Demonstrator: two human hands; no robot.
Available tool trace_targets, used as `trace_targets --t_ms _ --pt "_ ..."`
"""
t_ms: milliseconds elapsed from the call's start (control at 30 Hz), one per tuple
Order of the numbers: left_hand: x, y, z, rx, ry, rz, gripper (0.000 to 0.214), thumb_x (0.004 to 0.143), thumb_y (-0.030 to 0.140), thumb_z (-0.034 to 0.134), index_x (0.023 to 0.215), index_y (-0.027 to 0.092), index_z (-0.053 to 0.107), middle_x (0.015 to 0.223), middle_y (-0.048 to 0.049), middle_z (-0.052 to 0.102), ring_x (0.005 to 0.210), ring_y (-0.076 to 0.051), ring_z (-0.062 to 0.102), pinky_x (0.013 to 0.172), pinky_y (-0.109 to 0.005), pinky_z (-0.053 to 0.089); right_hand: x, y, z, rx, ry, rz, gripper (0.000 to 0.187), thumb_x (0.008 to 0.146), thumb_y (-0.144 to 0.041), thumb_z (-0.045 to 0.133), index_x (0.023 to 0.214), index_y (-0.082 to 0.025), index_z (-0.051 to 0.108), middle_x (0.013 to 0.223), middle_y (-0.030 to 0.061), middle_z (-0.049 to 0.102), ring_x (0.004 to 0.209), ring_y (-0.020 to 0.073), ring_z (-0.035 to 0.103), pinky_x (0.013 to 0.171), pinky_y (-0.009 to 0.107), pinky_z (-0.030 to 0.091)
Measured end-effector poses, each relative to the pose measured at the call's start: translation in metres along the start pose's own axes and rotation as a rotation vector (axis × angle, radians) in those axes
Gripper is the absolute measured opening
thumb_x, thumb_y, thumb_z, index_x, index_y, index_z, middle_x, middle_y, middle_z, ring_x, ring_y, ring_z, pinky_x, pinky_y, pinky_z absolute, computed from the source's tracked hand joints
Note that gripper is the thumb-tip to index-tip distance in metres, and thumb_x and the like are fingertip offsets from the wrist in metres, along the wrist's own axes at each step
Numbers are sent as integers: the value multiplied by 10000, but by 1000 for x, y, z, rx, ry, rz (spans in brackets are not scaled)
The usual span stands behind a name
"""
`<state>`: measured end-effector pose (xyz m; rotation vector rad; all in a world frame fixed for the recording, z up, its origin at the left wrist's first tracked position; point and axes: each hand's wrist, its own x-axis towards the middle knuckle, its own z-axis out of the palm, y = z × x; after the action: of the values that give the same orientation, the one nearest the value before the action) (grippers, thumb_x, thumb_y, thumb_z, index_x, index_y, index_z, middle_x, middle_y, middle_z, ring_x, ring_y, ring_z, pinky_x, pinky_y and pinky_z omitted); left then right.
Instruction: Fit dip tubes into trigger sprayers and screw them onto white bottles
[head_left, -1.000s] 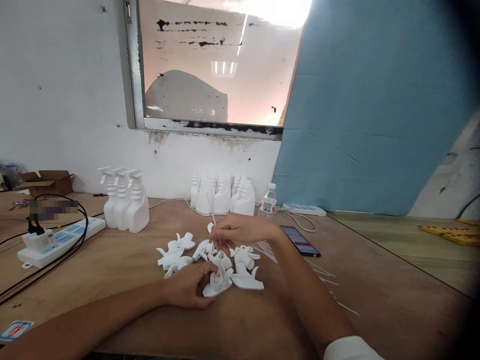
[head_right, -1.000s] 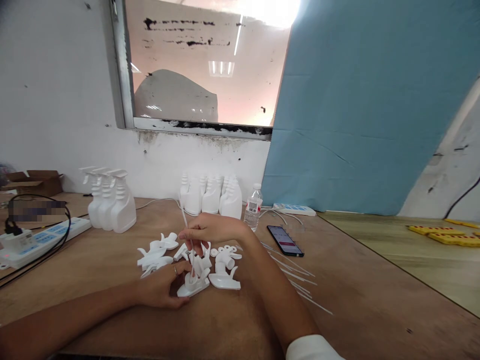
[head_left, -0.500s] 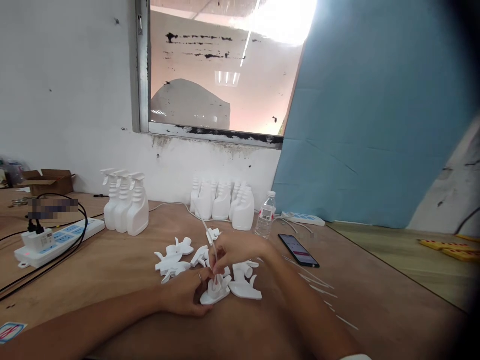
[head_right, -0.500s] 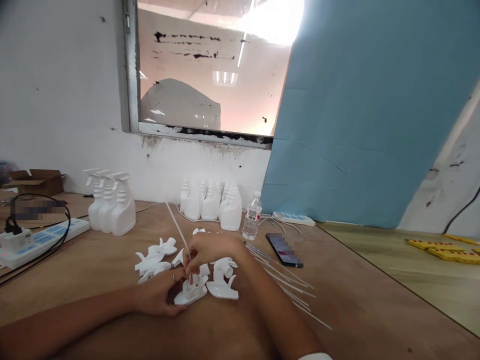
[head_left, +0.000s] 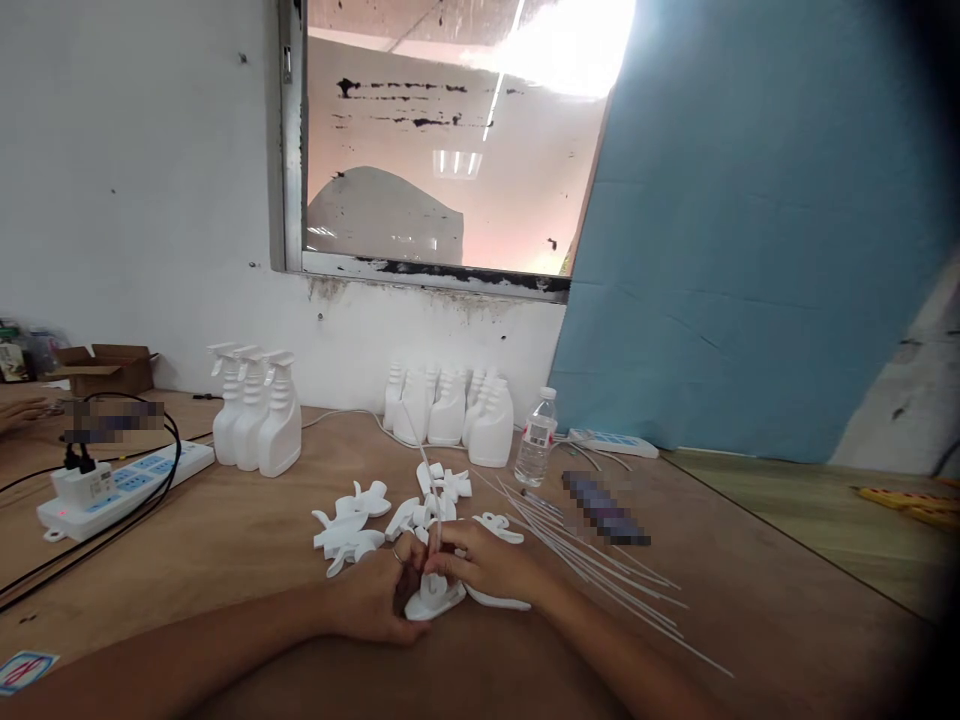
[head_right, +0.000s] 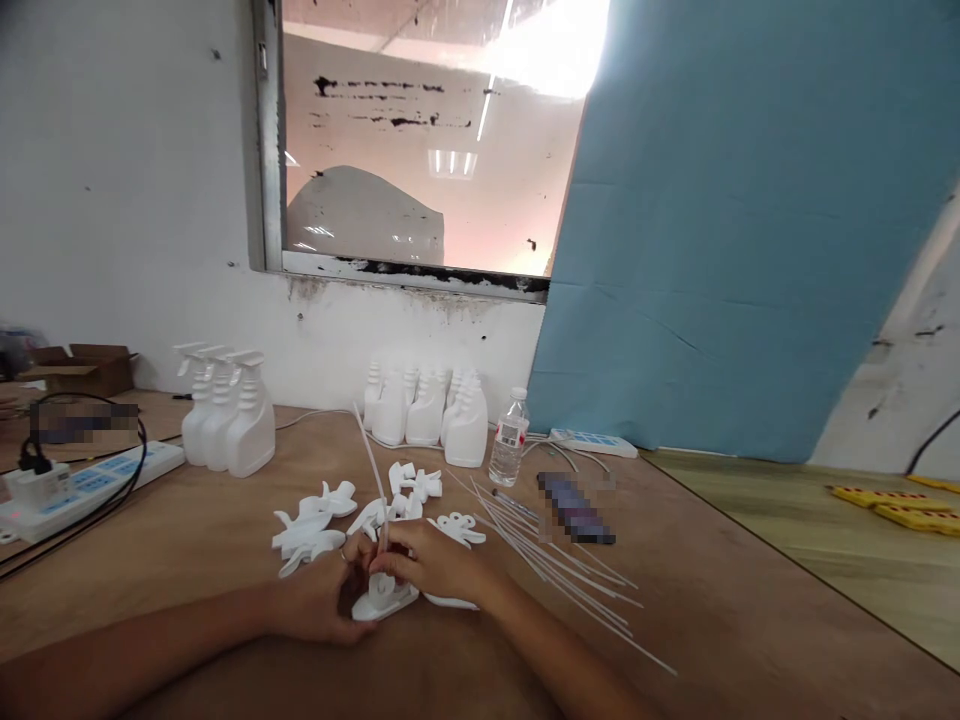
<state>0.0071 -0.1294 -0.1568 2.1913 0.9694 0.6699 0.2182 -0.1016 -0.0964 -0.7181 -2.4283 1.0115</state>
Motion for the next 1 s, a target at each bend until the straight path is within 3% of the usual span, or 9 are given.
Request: trace_targets --t_ms 467,633,733,867,933,1000 --pt "1 1 -2 59 3 -14 486 621 346 734 877 219 341 810 22 518 701 -128 432 593 -244 346 -3 8 15 -132 -16 -197 295 954 -402 492 823 -179 632 858 57 681 818 173 625 781 286 472" --pt "1 1 -1 41 1 -14 463 642 337 726 882 215 349 803 23 503 687 -125 414 592 -248 345 -1 12 16 -20 2 -149 307 928 -458 545 822 -188 646 811 36 668 781 169 608 752 284 469" --pt "1 2 0 -91 -7 34 448 681 339 712 899 215 341 806 26 472 680 -114 402 595 -237 358 0 14 11 74 42 -111 318 884 -483 617 792 -179 635 831 29 664 786 162 585 755 283 456" --pt "1 10 -4 -258 133 164 370 750 319 680 885 205 356 880 -2 476 768 -125 447 687 -247 411 -2 14 -3 115 209 -84 415 764 -486 756 1037 -199 633 981 34 622 897 172 547 846 308 434" --pt "5 14 -11 -301 220 189 341 800 328 671 880 203 364 919 -13 495 804 -131 474 718 -256 423 -3 18 -10 253 246 -43 590 714 -484 799 1186 -218 566 1055 45 604 949 181 557 854 314 446" --pt "14 16 -18 -333 281 174 343 834 352 675 881 206 367 930 -15 519 826 -137 503 737 -262 434 -2 24 -15 440 246 -7 649 655 -466 843 1179 -215 555 1065 47 613 951 185 583 839 311 463"
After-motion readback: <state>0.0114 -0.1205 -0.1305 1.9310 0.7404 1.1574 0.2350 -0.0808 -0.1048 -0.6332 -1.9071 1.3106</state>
